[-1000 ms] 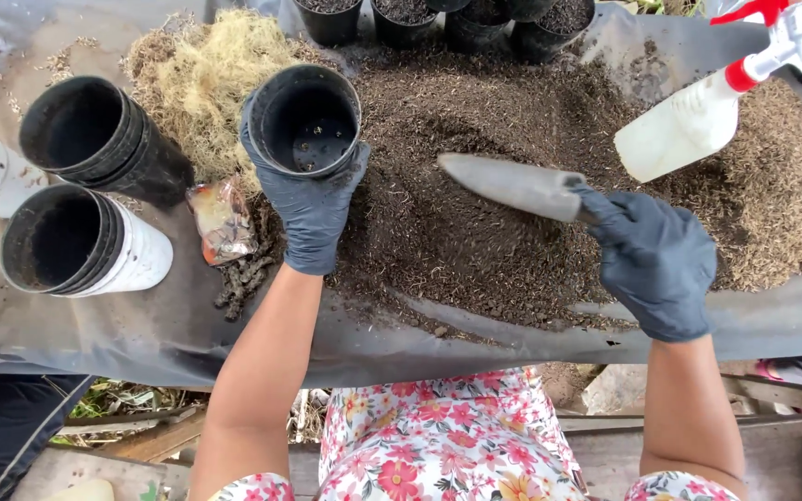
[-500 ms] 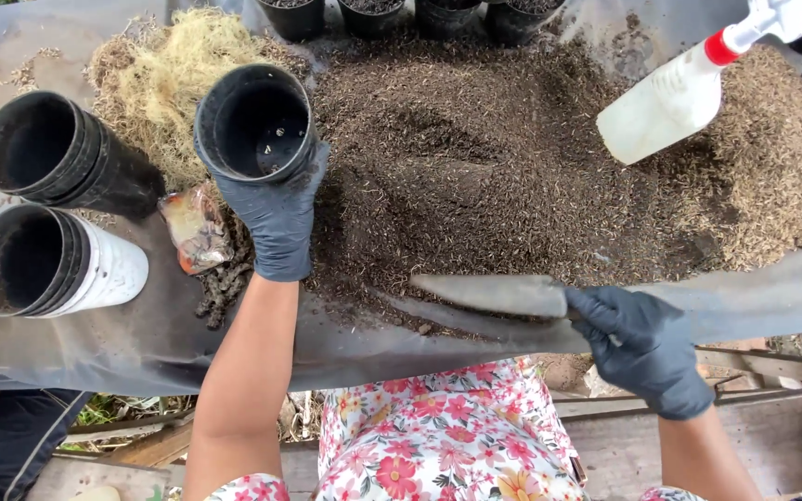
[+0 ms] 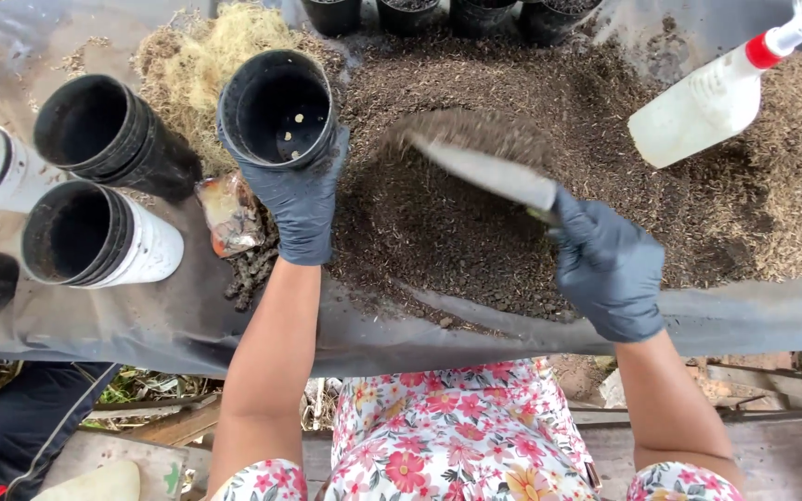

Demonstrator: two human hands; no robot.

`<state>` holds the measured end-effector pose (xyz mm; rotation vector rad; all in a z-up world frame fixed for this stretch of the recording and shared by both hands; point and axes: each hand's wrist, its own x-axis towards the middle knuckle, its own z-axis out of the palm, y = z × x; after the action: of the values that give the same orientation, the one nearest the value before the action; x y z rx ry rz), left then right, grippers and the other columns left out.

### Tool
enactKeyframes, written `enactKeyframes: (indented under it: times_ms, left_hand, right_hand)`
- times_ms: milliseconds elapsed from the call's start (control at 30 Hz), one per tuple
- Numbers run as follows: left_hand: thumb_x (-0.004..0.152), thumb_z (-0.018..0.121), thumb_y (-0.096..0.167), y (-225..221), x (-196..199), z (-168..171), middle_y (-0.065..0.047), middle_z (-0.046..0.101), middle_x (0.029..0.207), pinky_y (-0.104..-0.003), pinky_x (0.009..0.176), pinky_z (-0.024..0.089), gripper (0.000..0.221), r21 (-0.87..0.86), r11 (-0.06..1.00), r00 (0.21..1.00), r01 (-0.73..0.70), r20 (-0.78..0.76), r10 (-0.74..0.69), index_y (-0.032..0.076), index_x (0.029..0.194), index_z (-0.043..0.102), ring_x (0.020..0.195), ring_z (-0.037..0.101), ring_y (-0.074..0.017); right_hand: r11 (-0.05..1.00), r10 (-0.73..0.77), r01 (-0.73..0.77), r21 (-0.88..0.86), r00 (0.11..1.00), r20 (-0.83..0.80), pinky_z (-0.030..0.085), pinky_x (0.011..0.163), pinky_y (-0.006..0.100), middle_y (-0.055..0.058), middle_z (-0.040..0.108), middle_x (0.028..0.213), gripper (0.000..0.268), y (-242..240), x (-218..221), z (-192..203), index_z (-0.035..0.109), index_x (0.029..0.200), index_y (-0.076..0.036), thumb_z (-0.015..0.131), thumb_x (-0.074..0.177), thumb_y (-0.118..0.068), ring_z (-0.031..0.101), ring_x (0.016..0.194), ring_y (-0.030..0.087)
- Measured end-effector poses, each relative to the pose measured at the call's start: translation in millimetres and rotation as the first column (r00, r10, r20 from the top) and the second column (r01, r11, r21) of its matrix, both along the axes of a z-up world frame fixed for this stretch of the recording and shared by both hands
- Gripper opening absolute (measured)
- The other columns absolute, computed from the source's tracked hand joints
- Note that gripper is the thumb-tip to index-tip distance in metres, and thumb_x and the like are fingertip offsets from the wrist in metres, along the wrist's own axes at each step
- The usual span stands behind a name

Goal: Mixing soil on a workspace and filling small plastic pots for planting using a hand trowel.

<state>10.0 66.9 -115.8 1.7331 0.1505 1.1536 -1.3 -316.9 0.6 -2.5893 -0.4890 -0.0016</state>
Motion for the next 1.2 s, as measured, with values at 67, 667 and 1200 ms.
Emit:
enactKeyframes:
  times_ms: [67, 667, 1200]
  left_hand:
    - [0.075, 0.106, 0.009, 22.8, -11.1, -54.3, -0.017, 0.05, 0.153, -0.043, 0.132, 0.033, 0.102, 0.004, 1.0, 1.0, -0.012, 0.003, 0.012, 0.009, 0.151, 0.039, 0.145, 0.051, -0.0304]
    - [0.074, 0.106, 0.011, 59.3, -40.5, -62.9, -0.017, 0.051, 0.152, -0.043, 0.131, 0.034, 0.101, 0.011, 0.998, 0.998, -0.068, 0.008, 0.068, 0.009, 0.151, 0.04, 0.144, 0.052, -0.0308]
    - [0.074, 0.107, 0.012, -19.3, 7.9, 50.5, -0.017, 0.052, 0.151, -0.044, 0.13, 0.036, 0.101, 0.009, 0.999, 0.999, -0.046, -0.009, 0.046, 0.009, 0.15, 0.041, 0.143, 0.053, -0.0311]
  right_hand:
    - [0.993, 0.086, -0.018, -0.114, 0.77, 0.632, 0.051, 0.058, 0.041, 0.003, 0.063, 0.08, 0.034, -6.4, -9.1, -18.7, 0.077, 0.135, -0.016, 0.065, 0.104, -0.026, 0.065, 0.068, 0.032]
    - [0.96, 0.069, 0.133, -0.245, 0.74, 0.67, 0.05, 0.051, 0.041, 0.002, 0.059, 0.073, 0.03, 9.7, -20.2, -55.8, 0.077, 0.13, -0.022, 0.066, 0.103, -0.029, 0.061, 0.056, 0.027]
    - [0.668, 0.413, 0.227, -0.709, 0.68, 0.606, 0.028, 0.039, 0.023, -0.009, 0.034, 0.063, 0.008, 4.4, 39.9, 30.2, 0.053, 0.121, -0.016, 0.045, 0.117, -0.017, 0.029, 0.048, 0.009]
